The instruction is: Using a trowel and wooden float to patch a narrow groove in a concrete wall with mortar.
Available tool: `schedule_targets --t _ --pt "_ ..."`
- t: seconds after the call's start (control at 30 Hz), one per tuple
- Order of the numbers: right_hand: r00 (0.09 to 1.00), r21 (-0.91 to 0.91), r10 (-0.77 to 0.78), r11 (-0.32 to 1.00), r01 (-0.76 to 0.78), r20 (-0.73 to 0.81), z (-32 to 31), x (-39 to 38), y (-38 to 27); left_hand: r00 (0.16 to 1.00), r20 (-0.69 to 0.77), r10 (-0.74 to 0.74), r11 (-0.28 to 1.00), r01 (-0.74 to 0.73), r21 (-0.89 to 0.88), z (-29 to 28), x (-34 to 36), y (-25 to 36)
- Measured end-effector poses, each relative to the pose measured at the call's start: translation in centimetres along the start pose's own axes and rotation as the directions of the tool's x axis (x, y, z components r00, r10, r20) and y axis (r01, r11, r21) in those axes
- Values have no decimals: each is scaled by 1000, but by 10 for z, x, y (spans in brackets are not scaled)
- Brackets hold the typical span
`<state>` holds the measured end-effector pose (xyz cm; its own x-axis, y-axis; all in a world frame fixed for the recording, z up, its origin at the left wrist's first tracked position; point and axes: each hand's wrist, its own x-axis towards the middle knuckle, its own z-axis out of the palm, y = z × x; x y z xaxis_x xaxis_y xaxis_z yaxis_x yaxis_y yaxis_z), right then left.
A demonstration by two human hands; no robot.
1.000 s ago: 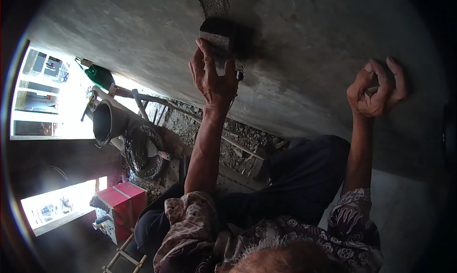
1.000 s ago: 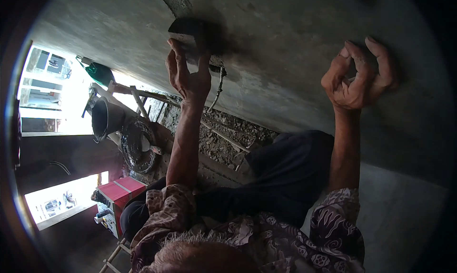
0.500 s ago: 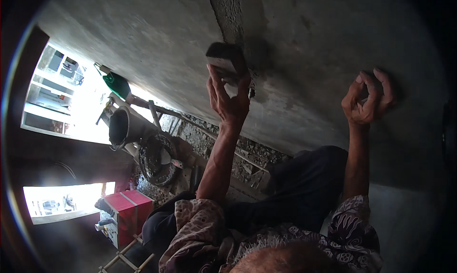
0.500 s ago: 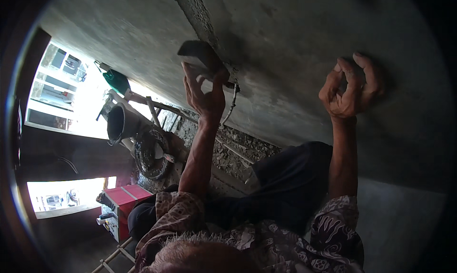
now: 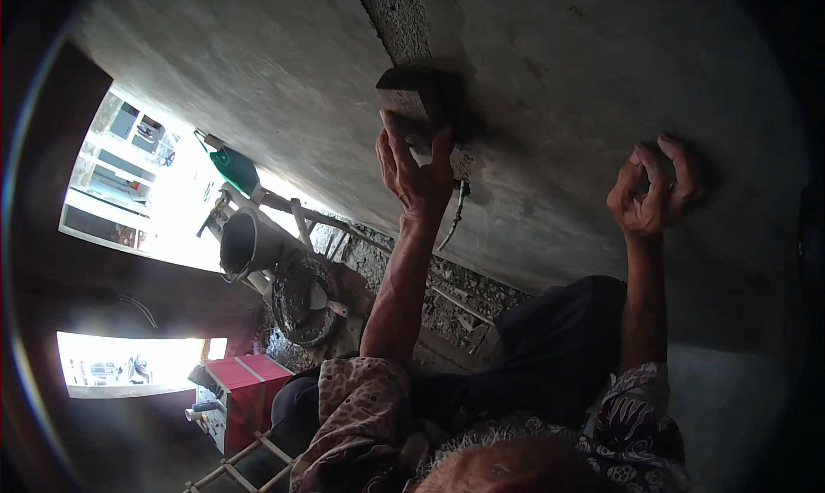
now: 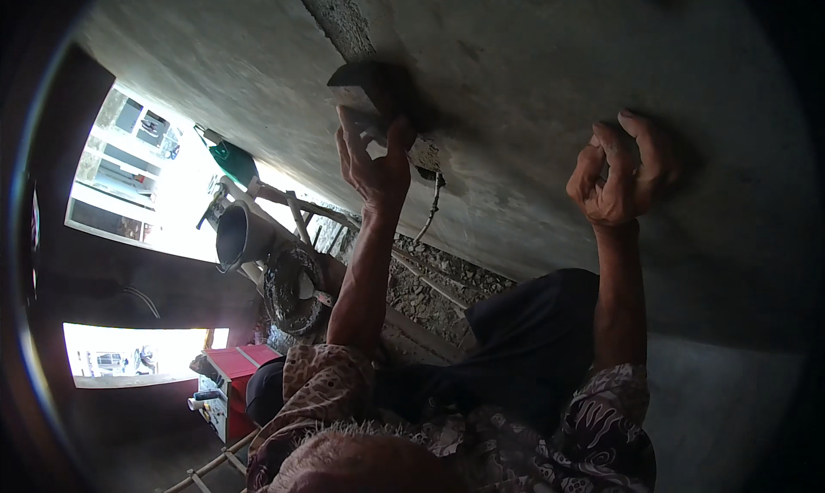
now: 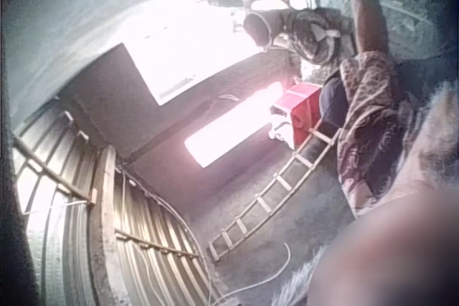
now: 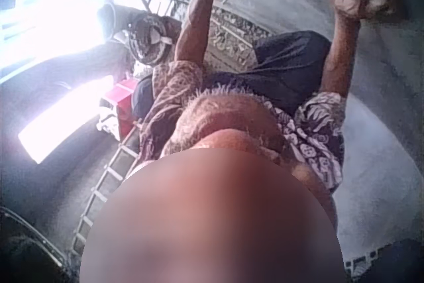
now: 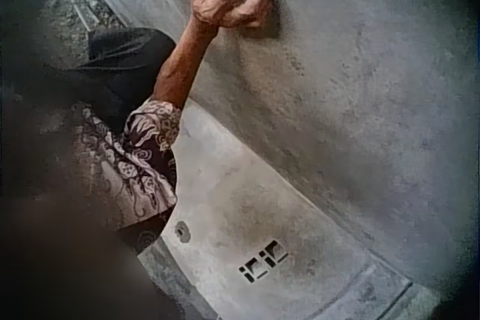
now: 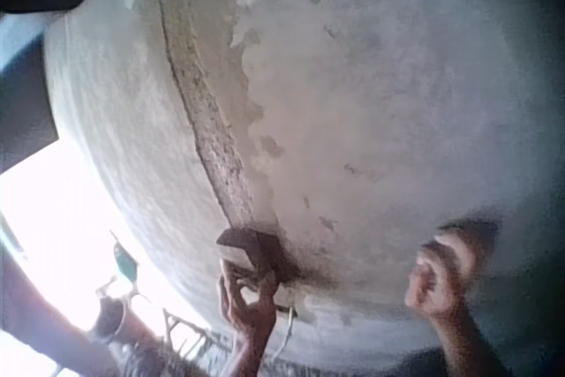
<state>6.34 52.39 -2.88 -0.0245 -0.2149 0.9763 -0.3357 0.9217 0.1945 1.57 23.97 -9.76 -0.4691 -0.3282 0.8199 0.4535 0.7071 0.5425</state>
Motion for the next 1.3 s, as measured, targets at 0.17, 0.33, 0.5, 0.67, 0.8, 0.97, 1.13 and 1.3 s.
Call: schedule_targets --t 0.17,0.33,0.5,0.67,0.8,0.97,1.13,1.3 --pt "1000 2 -11 1000 11 -14 0 2 2 1000 4 13 1000 -13 9 -4 14 7" --pt "1000 27 15 1000 -15 -9 2 1 -1 998 -23 50 997 -48 53 -9 30 12" --pt "999 35 36 999 -35 -21 1 -2 0 1000 -13 -11 999 11 40 -12 54 33" --pt "1000 11 29 1000 -29 1 -1 1 0 999 -35 11 1000 -10 25 -14 77 44" --pt "1000 -1 13 1000 -13 -18 2 2 -2 993 -91 73 997 -70 34 -22 124 57" --pt "999 43 22 999 -20 -35 8 1 0 865 -357 352 922 -386 -27 -38 217 84" --pt "999 60 30 998 -29 -13 1 1 1 922 -265 283 950 -307 -53 -78 193 83" --pt "999 48 21 999 -18 -44 0 2 -2 985 -146 91 993 -101 -65 -48 94 24"
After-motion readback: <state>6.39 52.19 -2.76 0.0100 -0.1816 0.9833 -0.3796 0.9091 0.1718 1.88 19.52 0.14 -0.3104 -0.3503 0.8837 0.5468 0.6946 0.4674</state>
